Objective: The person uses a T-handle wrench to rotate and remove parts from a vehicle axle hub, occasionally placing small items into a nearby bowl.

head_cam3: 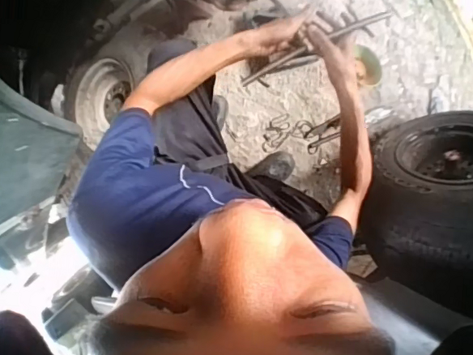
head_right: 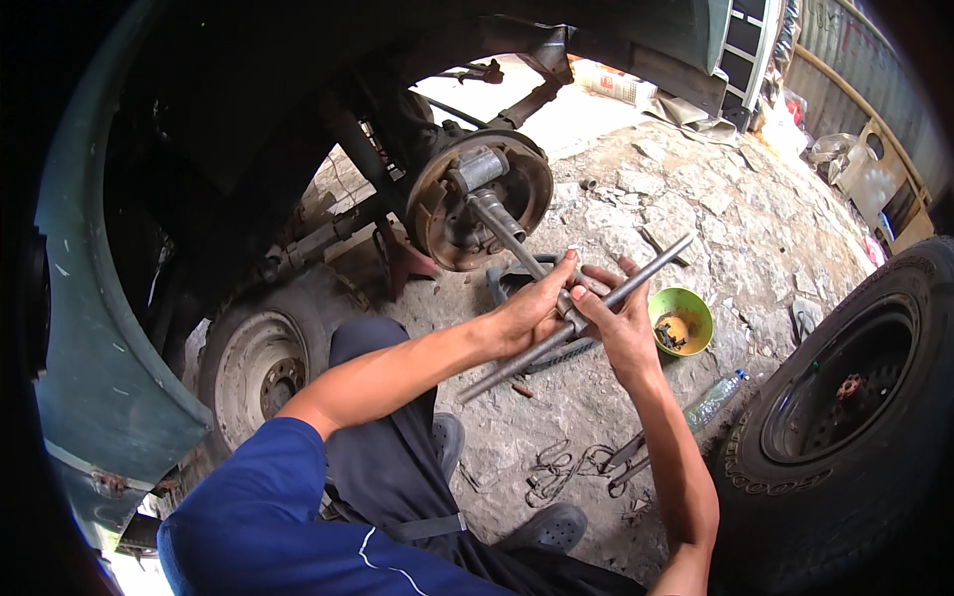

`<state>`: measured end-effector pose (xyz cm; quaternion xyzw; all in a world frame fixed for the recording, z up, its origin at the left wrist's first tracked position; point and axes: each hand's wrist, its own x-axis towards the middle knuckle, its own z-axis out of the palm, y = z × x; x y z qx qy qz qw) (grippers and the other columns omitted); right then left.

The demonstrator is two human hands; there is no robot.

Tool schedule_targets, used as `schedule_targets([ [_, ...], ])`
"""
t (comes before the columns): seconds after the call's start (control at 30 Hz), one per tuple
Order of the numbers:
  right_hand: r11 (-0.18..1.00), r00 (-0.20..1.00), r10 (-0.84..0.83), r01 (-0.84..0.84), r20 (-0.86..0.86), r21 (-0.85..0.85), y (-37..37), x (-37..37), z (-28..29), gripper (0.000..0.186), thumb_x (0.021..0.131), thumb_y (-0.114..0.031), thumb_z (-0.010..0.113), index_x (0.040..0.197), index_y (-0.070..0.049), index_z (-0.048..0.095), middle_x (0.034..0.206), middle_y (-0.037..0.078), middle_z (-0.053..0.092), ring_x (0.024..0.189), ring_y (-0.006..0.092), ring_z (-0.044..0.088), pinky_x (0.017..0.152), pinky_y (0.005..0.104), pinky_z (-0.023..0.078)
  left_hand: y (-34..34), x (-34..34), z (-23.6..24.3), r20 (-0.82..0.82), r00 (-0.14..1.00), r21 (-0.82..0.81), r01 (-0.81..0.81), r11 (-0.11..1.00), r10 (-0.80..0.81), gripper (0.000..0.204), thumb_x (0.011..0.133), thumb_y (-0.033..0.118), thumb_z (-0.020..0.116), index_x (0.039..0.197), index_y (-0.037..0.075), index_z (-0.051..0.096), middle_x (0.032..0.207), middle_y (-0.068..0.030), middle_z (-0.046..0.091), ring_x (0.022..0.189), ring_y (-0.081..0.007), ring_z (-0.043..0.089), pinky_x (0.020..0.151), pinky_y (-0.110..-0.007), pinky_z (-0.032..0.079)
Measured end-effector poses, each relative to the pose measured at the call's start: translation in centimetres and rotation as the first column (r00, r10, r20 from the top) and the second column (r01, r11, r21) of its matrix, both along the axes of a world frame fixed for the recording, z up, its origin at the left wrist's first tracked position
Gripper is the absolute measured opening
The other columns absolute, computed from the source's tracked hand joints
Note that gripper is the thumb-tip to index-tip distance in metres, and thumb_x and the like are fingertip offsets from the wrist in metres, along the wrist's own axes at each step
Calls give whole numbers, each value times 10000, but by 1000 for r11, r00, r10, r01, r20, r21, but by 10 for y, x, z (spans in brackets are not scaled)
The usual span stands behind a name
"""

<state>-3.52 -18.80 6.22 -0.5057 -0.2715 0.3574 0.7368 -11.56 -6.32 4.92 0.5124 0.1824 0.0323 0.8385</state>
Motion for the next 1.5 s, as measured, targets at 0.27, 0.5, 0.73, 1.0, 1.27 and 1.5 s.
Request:
schedule_targets([
  [0.27, 978, 434, 50, 162, 900, -132, -9, -22, 2, 491, 844, -8, 565, 1303, -48, 396, 1233, 207, 532, 1097, 368, 553, 880, 443, 464, 23, -17, -15, -172, 966, -2, 197, 980, -194, 481, 938, 535, 438, 1176, 125, 517, 902, 29, 552, 790, -88, 559, 645, -226, 479],
  [0.5, 997, -439, 58, 79, 896, -26, -16, -49, -43, 476, 793, -104, 541, 1269, -107, 519, 1070, 82, 524, 1059, 231, 489, 895, 427, 384, 41, 2, -35, -202, 945, -299, 189, 935, -256, 233, 879, 249, 528, 860, 37, 622, 759, -81, 663, 708, -216, 666, 682, -338, 569],
  [0.73, 995, -233, 97, 8, 968, -98, -20, -75, -97, 547, 844, -372, 551, 1260, -19, 520, 1205, 96, 540, 1302, 226, 358, 1112, 490, 159, 26, -11, -17, -348, 935, -172, 4, 985, -65, 294, 866, 319, 534, 753, 69, 641, 781, -99, 686, 668, -224, 671, 623, -375, 557],
  [1.0, 982, -174, 7, 187, 985, 27, 7, -10, -174, 418, 823, -308, 625, 1084, 13, 568, 929, 131, 602, 921, 266, 567, 894, 393, 406, -8, 14, -24, -252, 872, -269, -480, 835, 420, 453, 918, 355, 360, 509, 163, 326, 417, -6, 356, 388, -216, 427, 530, -394, 461],
  [1.27, 987, 982, -129, 113, 141, 117, 3, -27, -190, 757, 960, -560, 291, 1321, 98, 385, 1339, 243, 438, 1283, 318, 388, 1104, 428, 251, -10, 22, -23, -272, 884, -410, -465, 785, 381, 487, 915, 387, 306, 481, 172, 258, 397, 20, 249, 364, -152, 276, 492, -355, 375],
  [1.5, 961, 678, -259, 109, -688, -254, 28, 23, -177, 641, 952, -538, 387, 1215, 47, 410, 1090, 208, 521, 931, 275, 546, 804, 418, 504, -6, 7, -31, -270, 900, -363, -425, 829, 343, 496, 904, 402, 330, 462, 186, 265, 379, 17, 263, 353, -156, 306, 506, -359, 409],
])
